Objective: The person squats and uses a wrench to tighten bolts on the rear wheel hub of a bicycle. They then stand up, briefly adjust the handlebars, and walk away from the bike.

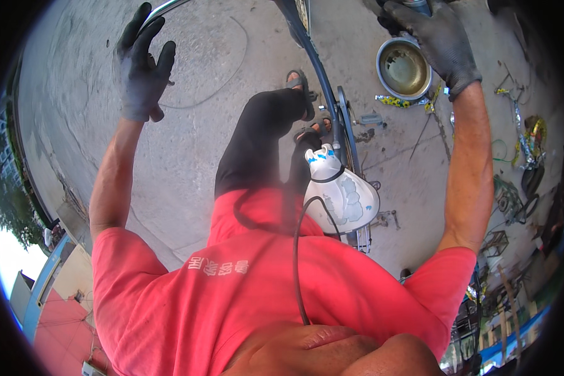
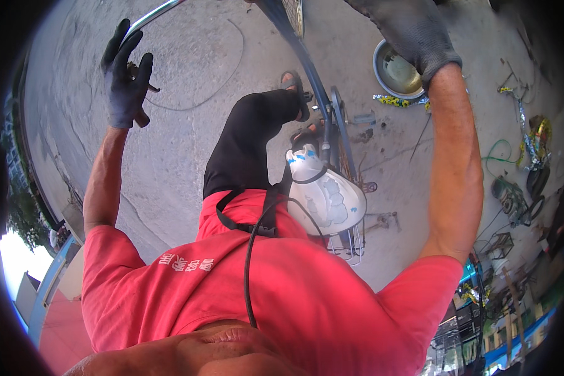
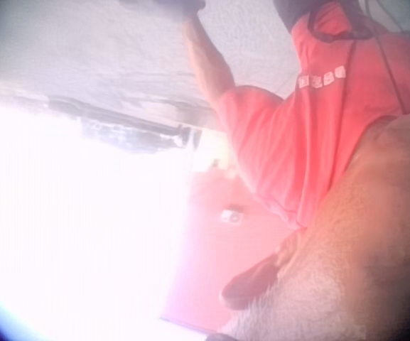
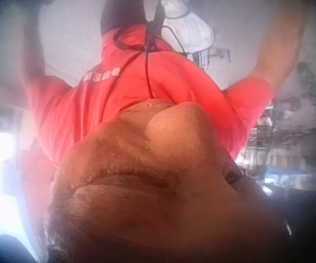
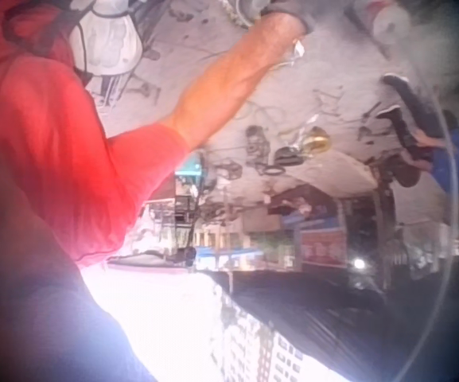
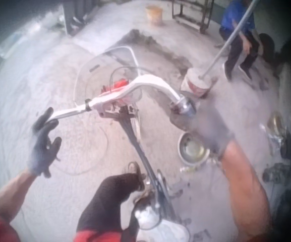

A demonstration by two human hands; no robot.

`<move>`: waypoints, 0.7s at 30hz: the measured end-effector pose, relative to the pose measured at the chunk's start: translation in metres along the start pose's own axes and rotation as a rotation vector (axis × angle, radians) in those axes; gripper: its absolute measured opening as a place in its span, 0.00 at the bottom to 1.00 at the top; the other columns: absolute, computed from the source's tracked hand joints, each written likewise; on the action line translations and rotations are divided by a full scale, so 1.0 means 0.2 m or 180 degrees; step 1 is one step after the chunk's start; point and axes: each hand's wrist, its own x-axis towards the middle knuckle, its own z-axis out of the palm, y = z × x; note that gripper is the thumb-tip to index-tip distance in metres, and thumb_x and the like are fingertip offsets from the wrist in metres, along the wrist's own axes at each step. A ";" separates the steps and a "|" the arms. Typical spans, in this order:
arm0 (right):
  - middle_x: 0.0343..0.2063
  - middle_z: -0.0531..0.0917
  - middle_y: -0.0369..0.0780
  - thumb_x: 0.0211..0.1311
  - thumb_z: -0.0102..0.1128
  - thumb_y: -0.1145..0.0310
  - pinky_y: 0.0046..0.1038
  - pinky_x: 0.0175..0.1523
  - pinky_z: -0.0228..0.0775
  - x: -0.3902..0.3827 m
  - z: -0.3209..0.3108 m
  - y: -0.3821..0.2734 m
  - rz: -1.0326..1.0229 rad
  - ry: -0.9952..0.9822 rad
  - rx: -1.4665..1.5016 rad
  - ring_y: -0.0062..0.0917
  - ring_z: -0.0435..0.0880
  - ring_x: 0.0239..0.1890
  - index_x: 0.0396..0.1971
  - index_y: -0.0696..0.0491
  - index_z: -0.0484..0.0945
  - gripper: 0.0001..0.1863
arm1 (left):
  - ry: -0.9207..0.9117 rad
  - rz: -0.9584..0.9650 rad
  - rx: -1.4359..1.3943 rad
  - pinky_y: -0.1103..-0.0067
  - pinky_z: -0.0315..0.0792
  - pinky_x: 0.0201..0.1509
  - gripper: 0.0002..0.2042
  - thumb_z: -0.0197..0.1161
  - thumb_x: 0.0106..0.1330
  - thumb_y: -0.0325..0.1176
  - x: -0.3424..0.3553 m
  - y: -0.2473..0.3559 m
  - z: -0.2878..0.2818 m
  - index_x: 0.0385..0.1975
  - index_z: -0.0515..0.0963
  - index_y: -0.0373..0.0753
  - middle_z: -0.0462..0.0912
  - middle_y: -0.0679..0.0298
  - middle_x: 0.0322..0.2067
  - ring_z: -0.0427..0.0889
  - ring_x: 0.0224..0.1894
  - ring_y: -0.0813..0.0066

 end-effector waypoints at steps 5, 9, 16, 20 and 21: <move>0.36 0.84 0.39 0.54 0.65 0.65 0.27 0.46 0.73 -0.03 0.02 -0.03 -0.0003 0.0095 0.0114 0.25 0.81 0.39 0.48 0.55 0.78 0.21 | -0.0062 -0.0074 -0.0106 0.69 0.74 0.54 0.20 0.67 0.56 0.26 0.00 0.02 -0.03 0.52 0.79 0.40 0.72 0.54 0.62 0.76 0.58 0.57; 0.37 0.85 0.48 0.54 0.62 0.60 0.33 0.49 0.75 0.00 0.03 0.01 -0.0385 0.0047 -0.0557 0.35 0.85 0.41 0.50 0.57 0.76 0.24 | -0.0088 0.0068 0.0264 0.68 0.66 0.64 0.22 0.65 0.58 0.23 -0.06 0.06 -0.05 0.55 0.77 0.39 0.69 0.51 0.64 0.69 0.66 0.57; 0.31 0.84 0.54 0.51 0.59 0.60 0.34 0.46 0.76 -0.02 -0.14 -0.02 -0.0140 -0.0439 -0.0130 0.42 0.85 0.36 0.45 0.64 0.76 0.26 | -0.0201 -0.0066 -0.0035 0.65 0.69 0.61 0.21 0.61 0.61 0.21 -0.02 0.09 -0.01 0.56 0.76 0.37 0.67 0.50 0.65 0.68 0.66 0.54; 0.31 0.84 0.53 0.52 0.59 0.59 0.34 0.45 0.76 -0.05 -0.14 0.00 -0.0375 -0.0486 -0.0202 0.41 0.85 0.36 0.45 0.63 0.77 0.25 | -0.0239 -0.0029 0.0147 0.67 0.75 0.53 0.20 0.61 0.62 0.21 -0.03 0.10 -0.02 0.56 0.77 0.37 0.68 0.48 0.64 0.72 0.62 0.54; 0.31 0.84 0.53 0.52 0.59 0.59 0.34 0.45 0.76 -0.06 -0.14 0.01 -0.0412 -0.0468 -0.0206 0.41 0.85 0.36 0.45 0.63 0.77 0.25 | -0.0269 0.0011 0.0235 0.67 0.75 0.52 0.20 0.61 0.62 0.21 -0.01 0.10 -0.02 0.55 0.77 0.37 0.68 0.48 0.64 0.72 0.62 0.54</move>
